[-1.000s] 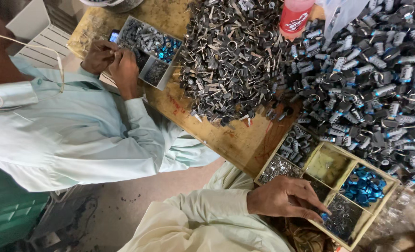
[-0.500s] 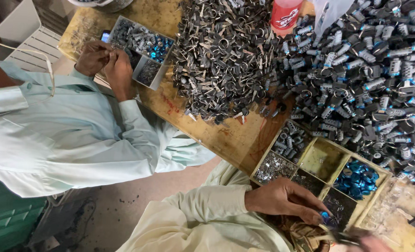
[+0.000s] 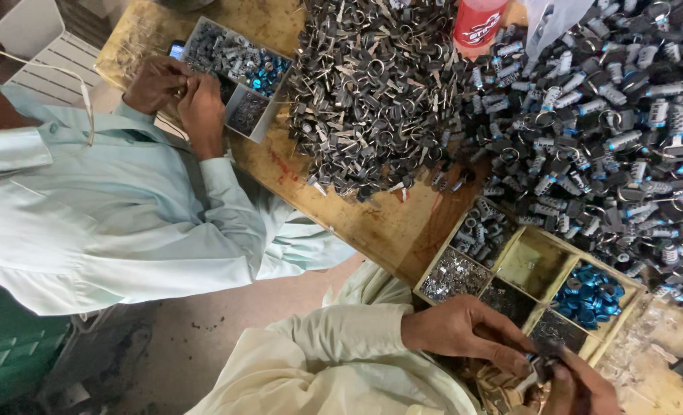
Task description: The person assembles keychains by hand, picking small metal rings and blue plastic caps from a compartmentalized tray and attaching them to key blanks. The person handles each component individually and places the assembled units on the table.
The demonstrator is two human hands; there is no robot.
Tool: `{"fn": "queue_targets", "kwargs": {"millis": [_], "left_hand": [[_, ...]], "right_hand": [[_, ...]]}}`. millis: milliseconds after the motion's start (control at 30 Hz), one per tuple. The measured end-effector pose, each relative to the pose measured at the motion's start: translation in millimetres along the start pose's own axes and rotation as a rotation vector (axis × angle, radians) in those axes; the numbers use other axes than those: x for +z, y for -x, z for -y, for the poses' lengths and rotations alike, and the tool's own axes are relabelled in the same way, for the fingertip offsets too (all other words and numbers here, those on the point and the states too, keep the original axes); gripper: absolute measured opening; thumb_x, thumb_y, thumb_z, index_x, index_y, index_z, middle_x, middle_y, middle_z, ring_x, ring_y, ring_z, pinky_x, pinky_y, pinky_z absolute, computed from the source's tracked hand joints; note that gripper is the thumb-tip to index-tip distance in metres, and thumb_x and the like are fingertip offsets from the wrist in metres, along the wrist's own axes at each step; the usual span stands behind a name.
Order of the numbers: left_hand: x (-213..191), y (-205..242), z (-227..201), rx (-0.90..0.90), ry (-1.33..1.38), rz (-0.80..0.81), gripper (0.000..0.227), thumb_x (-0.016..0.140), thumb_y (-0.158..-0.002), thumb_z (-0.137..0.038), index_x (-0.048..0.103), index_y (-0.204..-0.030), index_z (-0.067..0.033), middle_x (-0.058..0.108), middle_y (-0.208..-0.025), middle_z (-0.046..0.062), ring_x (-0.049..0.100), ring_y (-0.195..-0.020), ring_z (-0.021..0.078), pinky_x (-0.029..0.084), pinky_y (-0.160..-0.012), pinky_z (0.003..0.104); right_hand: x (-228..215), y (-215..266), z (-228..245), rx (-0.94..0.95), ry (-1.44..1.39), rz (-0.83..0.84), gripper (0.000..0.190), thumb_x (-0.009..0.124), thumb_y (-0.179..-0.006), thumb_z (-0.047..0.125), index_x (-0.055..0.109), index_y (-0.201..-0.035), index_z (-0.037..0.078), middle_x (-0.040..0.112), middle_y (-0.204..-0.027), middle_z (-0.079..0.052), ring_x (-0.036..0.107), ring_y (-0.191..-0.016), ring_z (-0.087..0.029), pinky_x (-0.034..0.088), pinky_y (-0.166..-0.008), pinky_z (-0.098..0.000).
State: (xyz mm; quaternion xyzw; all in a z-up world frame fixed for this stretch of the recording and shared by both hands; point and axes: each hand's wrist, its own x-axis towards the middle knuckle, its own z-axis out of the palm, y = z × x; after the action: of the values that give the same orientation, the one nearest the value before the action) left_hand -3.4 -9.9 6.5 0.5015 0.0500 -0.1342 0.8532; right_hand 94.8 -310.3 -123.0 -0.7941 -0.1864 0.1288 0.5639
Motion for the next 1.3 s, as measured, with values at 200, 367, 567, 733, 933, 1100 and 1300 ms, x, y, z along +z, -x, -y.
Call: {"fn": "queue_targets", "kwargs": {"millis": [200, 367, 567, 733, 933, 1100, 1300], "left_hand": [[0, -6, 14, -0.007, 0.440, 0.035, 0.036, 0.071, -0.105, -0.016, 0.063, -0.133, 0.0057, 0.072, -0.119, 0.015, 0.072, -0.112, 0.0230, 0.060, -0.100, 0.039], [-6, -11, 15, -0.106, 0.545, -0.033, 0.035, 0.067, -0.110, -0.015, 0.061, -0.136, 0.0084, 0.070, -0.119, 0.016, 0.070, -0.111, 0.0245, 0.059, -0.101, 0.041], [-11, 3, -9, 0.068, 0.149, 0.007, 0.034, 0.075, -0.103, -0.020, 0.070, -0.128, 0.0027, 0.076, -0.111, 0.014, 0.072, -0.107, 0.0180, 0.059, -0.097, 0.031], [-12, 10, -29, 0.205, -0.299, -0.077, 0.029, 0.078, -0.099, -0.030, 0.076, -0.119, -0.0086, 0.080, -0.106, 0.006, 0.073, -0.098, 0.0090, 0.058, -0.092, 0.025], [-9, 16, -31, 0.284, -0.619, -0.169, 0.031, 0.076, -0.096, -0.042, 0.078, -0.114, -0.0175, 0.079, -0.104, 0.006, 0.077, -0.092, 0.0140, 0.060, -0.086, 0.025], [-14, 19, -29, 0.235, -0.837, -0.213, 0.036, 0.071, -0.093, -0.049, 0.079, -0.116, -0.0220, 0.079, -0.106, 0.007, 0.077, -0.090, 0.0230, 0.061, -0.082, 0.031], [-18, 20, -25, 0.326, -0.891, -0.224, 0.032, 0.070, -0.097, -0.048, 0.077, -0.113, -0.0212, 0.077, -0.104, 0.007, 0.076, -0.089, 0.0227, 0.061, -0.087, 0.032]], "right_hand": [[-4, -33, 1, -0.167, 0.261, 0.286, 0.039, 0.061, -0.099, 0.016, 0.063, -0.134, -0.002, 0.066, -0.126, -0.022, 0.067, -0.116, -0.029, 0.052, -0.103, -0.0350], [-7, -45, -20, -0.275, 0.430, 0.514, 0.048, 0.065, -0.089, 0.015, 0.065, -0.135, 0.004, 0.064, -0.137, -0.024, 0.067, -0.122, -0.033, 0.051, -0.103, -0.0357], [-1, -13, 29, -0.123, -0.071, 0.013, 0.013, 0.068, -0.109, 0.015, 0.062, -0.113, 0.005, 0.072, -0.106, -0.012, 0.071, -0.099, -0.016, 0.055, -0.098, -0.0310], [0, -29, 115, -0.219, 0.479, 0.174, 0.018, 0.074, -0.085, 0.012, 0.074, -0.102, 0.004, 0.075, -0.093, -0.014, 0.074, -0.086, -0.025, 0.058, -0.087, -0.0388], [29, -29, 178, -0.191, 0.774, 0.124, 0.023, 0.080, -0.085, 0.008, 0.079, -0.108, 0.013, 0.075, -0.096, -0.010, 0.073, -0.087, -0.024, 0.057, -0.089, -0.0365], [38, -31, 200, -0.291, 0.967, 0.150, 0.029, 0.080, -0.078, 0.008, 0.082, -0.105, 0.018, 0.075, -0.093, -0.008, 0.073, -0.089, -0.027, 0.060, -0.094, -0.0416], [38, -34, 202, -0.347, 0.972, 0.186, 0.032, 0.080, -0.076, 0.012, 0.081, -0.107, 0.021, 0.074, -0.095, -0.007, 0.073, -0.087, -0.027, 0.060, -0.090, -0.0418]]}}
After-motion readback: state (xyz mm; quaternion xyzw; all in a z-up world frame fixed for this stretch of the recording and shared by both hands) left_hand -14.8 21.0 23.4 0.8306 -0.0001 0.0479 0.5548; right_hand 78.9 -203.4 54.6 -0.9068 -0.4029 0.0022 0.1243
